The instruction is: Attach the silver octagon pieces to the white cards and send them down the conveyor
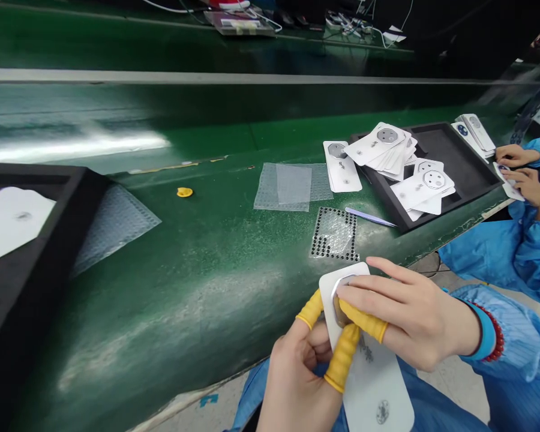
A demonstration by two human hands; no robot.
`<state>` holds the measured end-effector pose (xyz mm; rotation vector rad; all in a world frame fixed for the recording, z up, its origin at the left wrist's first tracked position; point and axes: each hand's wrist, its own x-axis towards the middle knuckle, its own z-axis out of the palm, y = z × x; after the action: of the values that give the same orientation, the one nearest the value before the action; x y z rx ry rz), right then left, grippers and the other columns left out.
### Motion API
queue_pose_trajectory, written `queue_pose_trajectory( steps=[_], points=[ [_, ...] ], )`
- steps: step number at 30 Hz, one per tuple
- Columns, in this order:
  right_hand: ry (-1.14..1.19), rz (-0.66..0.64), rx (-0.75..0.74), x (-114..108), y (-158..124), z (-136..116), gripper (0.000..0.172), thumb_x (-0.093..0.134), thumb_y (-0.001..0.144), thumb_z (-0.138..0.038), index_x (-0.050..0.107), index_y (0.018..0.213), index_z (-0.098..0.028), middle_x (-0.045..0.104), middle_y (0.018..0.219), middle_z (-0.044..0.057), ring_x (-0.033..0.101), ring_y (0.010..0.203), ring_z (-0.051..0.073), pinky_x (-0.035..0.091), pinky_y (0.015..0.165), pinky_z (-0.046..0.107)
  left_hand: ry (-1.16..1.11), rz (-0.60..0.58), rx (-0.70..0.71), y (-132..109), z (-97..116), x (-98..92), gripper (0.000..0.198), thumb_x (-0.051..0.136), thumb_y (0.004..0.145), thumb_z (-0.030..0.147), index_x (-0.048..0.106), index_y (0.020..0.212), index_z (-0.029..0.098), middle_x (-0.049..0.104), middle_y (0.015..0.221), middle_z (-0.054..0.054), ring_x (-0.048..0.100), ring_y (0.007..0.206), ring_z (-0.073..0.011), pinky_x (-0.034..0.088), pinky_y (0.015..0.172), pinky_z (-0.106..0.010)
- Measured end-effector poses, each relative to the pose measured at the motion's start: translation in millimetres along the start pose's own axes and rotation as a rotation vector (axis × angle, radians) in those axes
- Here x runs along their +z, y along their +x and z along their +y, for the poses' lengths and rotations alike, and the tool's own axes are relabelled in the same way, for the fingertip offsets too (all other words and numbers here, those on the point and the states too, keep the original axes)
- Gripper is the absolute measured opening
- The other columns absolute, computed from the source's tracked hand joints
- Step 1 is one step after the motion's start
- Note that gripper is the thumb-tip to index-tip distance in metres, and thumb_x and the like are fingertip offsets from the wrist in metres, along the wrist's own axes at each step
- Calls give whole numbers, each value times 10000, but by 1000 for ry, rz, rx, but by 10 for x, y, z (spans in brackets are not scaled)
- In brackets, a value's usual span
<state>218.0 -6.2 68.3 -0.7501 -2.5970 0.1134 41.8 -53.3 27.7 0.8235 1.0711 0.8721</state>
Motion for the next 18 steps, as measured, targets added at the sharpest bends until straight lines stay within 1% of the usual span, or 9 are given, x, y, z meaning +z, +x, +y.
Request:
queue_pose_trajectory(
  steps=[2,4,7,10,13,16,18],
  points=[
    [25,3,-2,2,-51,31,312,322,936,-60,629,971,-102,745,1023,92,676,906,171,515,977,365,-50,-21,-40,-5,8,-1,423,834,664,216,701,1066,207,699,587,31,681,542,-147,547,505,-176],
    [62,6,-1,3,-99,58,281,349,958,-75,625,1003,-103,740,1048,91,667,957,174,512,986,365,-106,-42,-87,-18,16,3,453,815,704,253,677,1133,206,724,614,12,704,572,-165,557,507,-189],
    [145,18,5,6,-144,81,203,432,960,-109,621,1034,-93,728,1063,124,654,1002,188,530,965,369,-156,-22,-132,-40,24,9,487,802,730,289,659,1186,200,753,642,-12,721,580,-186,577,505,-215],
    [224,54,8,8,-151,81,191,448,964,-139,623,1024,-93,718,1050,155,645,1022,202,548,934,398,-155,14,-131,-53,38,11,519,835,682,293,683,1167,192,747,610,-13,715,539,-202,580,470,-237],
    [236,73,6,9,-142,71,198,450,969,-162,628,1024,-94,718,1024,156,640,1011,200,554,923,404,-120,34,-115,-55,67,17,539,853,647,305,701,1150,181,730,573,-18,705,514,-217,567,432,-248],
    [186,76,0,16,-137,60,181,476,948,-142,640,1015,-101,722,1025,148,640,990,204,561,907,401,-93,46,-89,-56,112,40,510,856,637,320,722,1108,178,708,536,-11,675,473,-197,544,407,-232],
    [158,66,-6,24,-140,54,188,478,944,-137,649,1010,-97,726,1029,147,640,992,211,563,904,402,-78,73,-93,-61,146,62,481,854,638,324,733,1079,176,690,515,-2,655,457,-180,530,402,-219]
  ],
)
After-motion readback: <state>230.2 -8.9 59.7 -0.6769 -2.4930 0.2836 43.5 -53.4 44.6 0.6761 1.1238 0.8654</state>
